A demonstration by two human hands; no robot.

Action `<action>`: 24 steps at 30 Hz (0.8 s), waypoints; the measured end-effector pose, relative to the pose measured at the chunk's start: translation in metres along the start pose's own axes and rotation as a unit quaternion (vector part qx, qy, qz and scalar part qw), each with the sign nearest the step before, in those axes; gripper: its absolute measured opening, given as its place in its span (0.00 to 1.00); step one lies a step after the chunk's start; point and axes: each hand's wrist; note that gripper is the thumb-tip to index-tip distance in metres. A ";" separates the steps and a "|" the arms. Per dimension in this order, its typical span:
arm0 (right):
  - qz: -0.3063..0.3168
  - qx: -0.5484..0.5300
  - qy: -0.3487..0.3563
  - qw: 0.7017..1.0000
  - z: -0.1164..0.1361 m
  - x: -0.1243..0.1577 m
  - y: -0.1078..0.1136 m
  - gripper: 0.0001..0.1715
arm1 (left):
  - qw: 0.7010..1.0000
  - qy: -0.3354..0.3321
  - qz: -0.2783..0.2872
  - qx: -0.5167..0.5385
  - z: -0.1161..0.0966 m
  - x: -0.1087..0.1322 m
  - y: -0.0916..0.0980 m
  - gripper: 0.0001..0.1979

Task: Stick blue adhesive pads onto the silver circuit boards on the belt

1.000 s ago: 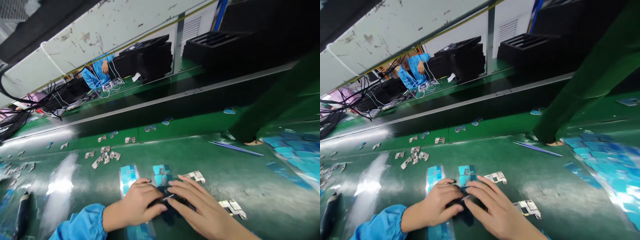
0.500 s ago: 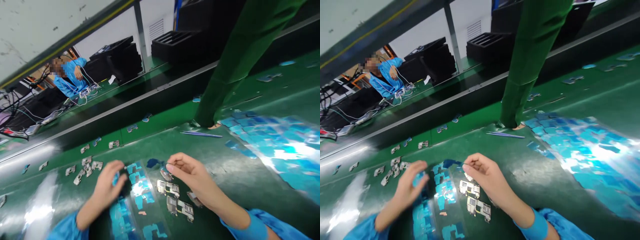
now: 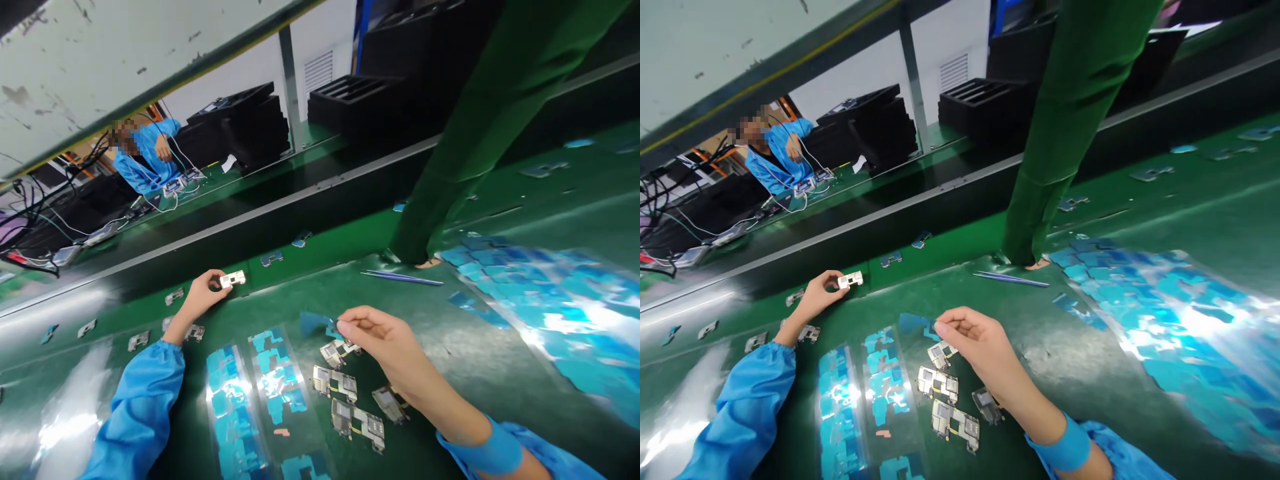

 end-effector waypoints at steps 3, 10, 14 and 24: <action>-0.006 -0.013 -0.012 1.000 0.001 0.000 0.004 0.18 | 0.995 -0.005 0.019 0.102 -0.035 0.028 -0.052 0.28; -0.001 0.020 -0.052 0.998 0.007 -0.004 0.007 0.19 | 0.941 -0.019 0.145 0.305 -0.091 0.087 -0.151 0.21; 0.030 0.084 -0.090 0.992 0.002 -0.006 0.008 0.18 | 0.943 -0.021 0.134 0.304 -0.085 0.088 -0.150 0.20; 0.010 0.136 -0.123 0.983 0.000 -0.008 0.010 0.17 | 0.930 -0.001 0.139 0.341 -0.080 0.086 -0.153 0.21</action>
Point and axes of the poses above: each hand's wrist, its own x-axis away from the middle knuckle, its own y-axis out of the back of the hand, z = x × y, and after that the axes turned 5 degrees about z, right-handed
